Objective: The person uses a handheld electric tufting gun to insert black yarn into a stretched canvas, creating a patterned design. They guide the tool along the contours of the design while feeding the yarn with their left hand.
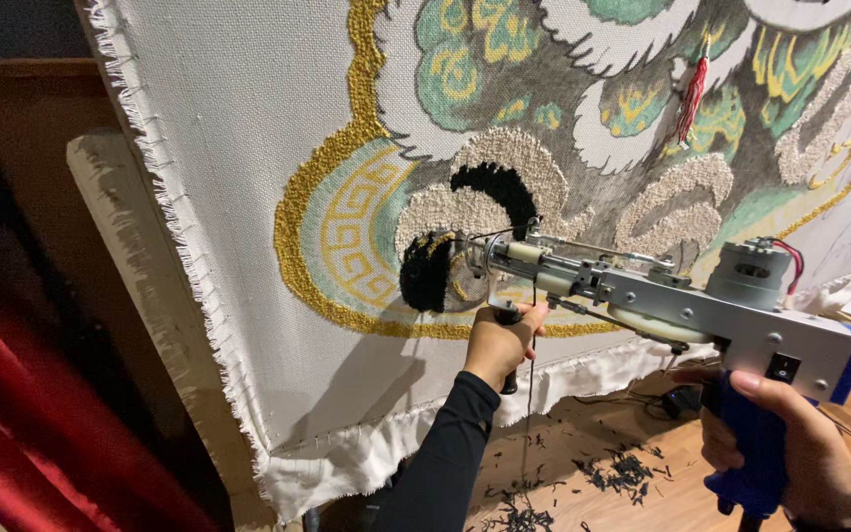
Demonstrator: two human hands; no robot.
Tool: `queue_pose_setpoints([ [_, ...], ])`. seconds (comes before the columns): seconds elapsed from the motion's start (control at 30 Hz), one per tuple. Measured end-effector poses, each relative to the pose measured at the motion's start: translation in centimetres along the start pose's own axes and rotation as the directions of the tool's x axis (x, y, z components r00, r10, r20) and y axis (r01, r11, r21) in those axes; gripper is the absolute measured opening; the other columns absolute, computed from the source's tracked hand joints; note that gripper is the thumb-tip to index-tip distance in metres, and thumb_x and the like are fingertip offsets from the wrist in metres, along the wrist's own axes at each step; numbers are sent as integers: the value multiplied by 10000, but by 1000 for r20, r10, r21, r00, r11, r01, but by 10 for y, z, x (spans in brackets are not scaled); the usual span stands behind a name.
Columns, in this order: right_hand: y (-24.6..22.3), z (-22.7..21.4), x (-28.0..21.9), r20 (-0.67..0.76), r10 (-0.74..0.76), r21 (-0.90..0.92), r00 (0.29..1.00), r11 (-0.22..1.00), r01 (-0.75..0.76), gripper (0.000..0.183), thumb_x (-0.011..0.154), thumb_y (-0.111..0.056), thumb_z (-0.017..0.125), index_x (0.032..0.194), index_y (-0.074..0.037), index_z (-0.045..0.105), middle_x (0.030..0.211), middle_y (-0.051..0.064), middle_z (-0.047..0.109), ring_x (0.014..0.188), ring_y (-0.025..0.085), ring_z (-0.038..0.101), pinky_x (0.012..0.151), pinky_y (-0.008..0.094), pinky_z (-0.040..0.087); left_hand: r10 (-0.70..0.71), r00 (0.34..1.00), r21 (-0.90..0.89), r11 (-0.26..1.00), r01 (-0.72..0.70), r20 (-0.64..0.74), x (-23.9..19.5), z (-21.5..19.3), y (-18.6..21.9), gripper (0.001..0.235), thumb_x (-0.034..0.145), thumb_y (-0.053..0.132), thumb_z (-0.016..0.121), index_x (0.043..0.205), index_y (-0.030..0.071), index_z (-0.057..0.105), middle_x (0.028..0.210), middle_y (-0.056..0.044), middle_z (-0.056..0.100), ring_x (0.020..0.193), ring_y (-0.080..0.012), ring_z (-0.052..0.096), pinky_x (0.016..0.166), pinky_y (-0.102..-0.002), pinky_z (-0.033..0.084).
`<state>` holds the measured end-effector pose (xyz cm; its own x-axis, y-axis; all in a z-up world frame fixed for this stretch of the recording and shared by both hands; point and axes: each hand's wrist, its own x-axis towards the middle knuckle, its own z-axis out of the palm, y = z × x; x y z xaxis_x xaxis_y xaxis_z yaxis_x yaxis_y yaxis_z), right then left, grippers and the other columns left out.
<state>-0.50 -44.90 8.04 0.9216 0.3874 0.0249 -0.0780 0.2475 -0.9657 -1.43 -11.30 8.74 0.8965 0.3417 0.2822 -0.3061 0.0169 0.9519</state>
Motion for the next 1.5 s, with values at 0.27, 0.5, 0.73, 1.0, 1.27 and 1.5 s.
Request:
queue_pose_setpoints([
  [0.27, 11, -31, 8, 290, -169, 79, 942, 985, 152, 574, 1115, -477, 513, 999, 86, 536, 670, 148, 492, 584, 276, 514, 494, 428, 451, 146, 989, 173, 975, -142, -11, 5, 3, 13, 280, 888, 267, 766, 902, -13, 757, 667, -46, 706, 532, -113, 663, 535, -268, 533],
  [0.5, 6, 1, -20, 154, -49, 22, 987, 999, 47, 660, 1004, -443, 515, 1384, 93, 577, 619, 91, 439, 524, 219, 453, 454, 389, 401, 24, 999, -97, 995, -20, 41, -16, 3, 1, 301, 912, 265, 742, 1026, -11, 780, 762, -23, 725, 500, -111, 609, 490, -282, 499],
  [0.73, 31, -1, -25, 171, -48, 18, 984, 999, 46, 617, 998, -392, 564, 1338, 123, 576, 612, 112, 459, 504, 225, 463, 447, 383, 396, -116, 991, -50, 991, 120, 72, -37, -2, -35, 285, 896, 255, 762, 1044, 14, 791, 780, -45, 734, 533, -97, 655, 460, -248, 423],
  [1.0, 58, -5, -21, 166, 48, 80, 985, 995, -62, 507, 946, -346, 640, 1231, 73, 627, 622, 83, 492, 479, 185, 473, 404, 344, 383, -208, 974, -48, 976, 213, 88, -54, -14, -64, 285, 872, 253, 786, 1032, 18, 808, 787, -39, 745, 525, -97, 632, 475, -253, 414],
  [1.27, 72, -3, -10, 184, 32, -29, 982, 999, -27, 488, 1022, -397, 609, 838, 47, 526, 600, 148, 509, 495, 252, 515, 427, 401, 422, -229, 972, -31, 972, 231, 57, -51, -27, -75, 283, 870, 276, 804, 968, 10, 799, 721, -41, 715, 535, -101, 641, 490, -266, 419],
  [1.5, 73, 12, -10, 68, 85, 41, 994, 995, -88, 342, 1012, -320, 618, 965, 9, 535, 641, 144, 490, 505, 242, 476, 429, 405, 393, -203, 977, -4, 979, 203, 61, -46, -36, -97, 276, 884, 259, 797, 952, -8, 792, 708, -30, 682, 552, -122, 665, 515, -276, 459],
])
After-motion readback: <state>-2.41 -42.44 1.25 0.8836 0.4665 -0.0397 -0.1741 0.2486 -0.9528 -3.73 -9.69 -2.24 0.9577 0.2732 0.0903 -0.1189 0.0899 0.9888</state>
